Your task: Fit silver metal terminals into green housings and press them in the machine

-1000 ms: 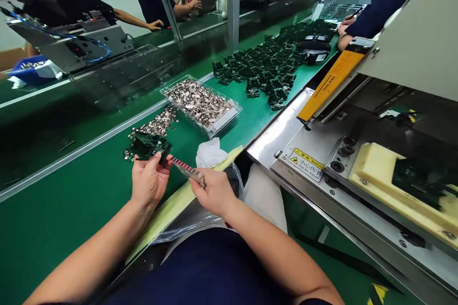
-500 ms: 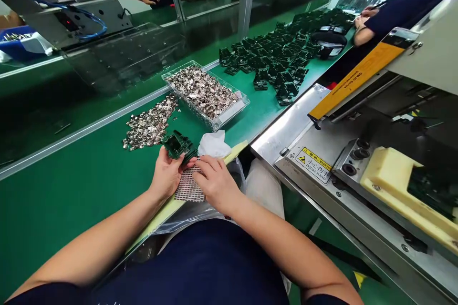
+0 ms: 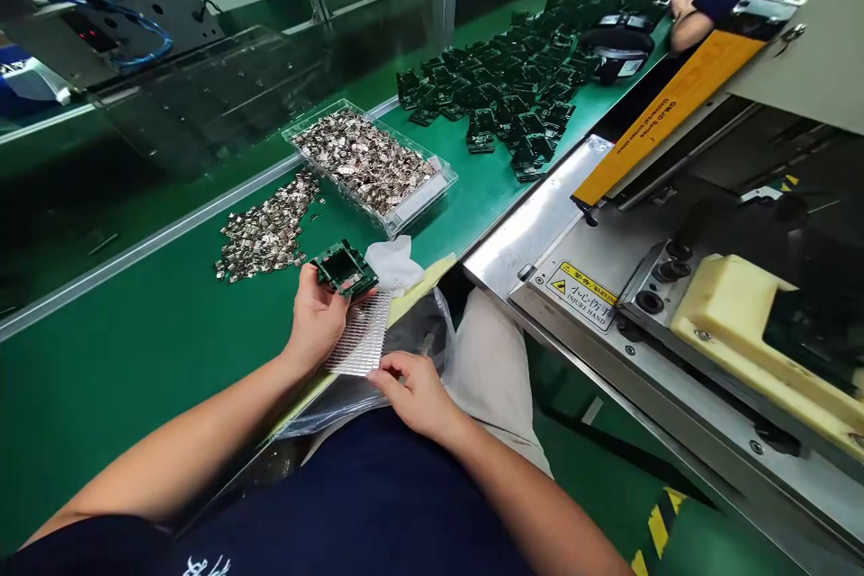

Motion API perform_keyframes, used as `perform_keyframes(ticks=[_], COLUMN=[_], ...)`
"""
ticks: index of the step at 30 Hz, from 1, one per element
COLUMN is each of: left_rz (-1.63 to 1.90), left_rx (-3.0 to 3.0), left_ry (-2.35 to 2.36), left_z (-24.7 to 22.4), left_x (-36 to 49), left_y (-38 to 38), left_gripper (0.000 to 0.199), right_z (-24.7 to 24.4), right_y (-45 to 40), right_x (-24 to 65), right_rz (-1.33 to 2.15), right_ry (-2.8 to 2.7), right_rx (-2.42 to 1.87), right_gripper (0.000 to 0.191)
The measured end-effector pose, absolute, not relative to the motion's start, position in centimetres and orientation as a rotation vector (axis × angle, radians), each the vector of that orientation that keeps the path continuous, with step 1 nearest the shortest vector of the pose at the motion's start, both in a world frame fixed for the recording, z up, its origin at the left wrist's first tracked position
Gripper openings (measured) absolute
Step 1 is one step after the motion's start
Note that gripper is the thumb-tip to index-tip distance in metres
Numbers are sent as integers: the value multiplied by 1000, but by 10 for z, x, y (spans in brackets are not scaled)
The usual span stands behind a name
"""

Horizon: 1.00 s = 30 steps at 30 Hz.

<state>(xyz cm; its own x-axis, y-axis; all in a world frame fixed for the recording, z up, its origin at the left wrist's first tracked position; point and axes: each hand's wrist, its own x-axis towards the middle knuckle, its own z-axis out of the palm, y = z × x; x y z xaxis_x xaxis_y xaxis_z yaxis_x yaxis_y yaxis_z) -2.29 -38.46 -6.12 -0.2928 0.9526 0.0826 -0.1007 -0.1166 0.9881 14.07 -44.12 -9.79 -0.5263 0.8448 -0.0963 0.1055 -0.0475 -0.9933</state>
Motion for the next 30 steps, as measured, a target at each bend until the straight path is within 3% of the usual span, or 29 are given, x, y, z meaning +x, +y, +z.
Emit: perform_keyframes(ticks=[9, 24, 30], left_rz=[1550, 1556, 1581], left_rx=[1186, 1184, 1143], left_ry=[1218, 1209, 1149], left_z=[-73, -72, -70], left_x=[-15, -16, -16], left_y=[-370, -370, -370], left_gripper=[36, 36, 37], right_z=[-111, -121, -112], right_y=[-424, -426, -424], right_x=[124, 126, 151], right_rz=[1618, 1433, 1313], right_ry=[-1388, -1866, -2011], right_rx=[-992, -933, -1182], right_gripper=[32, 33, 30])
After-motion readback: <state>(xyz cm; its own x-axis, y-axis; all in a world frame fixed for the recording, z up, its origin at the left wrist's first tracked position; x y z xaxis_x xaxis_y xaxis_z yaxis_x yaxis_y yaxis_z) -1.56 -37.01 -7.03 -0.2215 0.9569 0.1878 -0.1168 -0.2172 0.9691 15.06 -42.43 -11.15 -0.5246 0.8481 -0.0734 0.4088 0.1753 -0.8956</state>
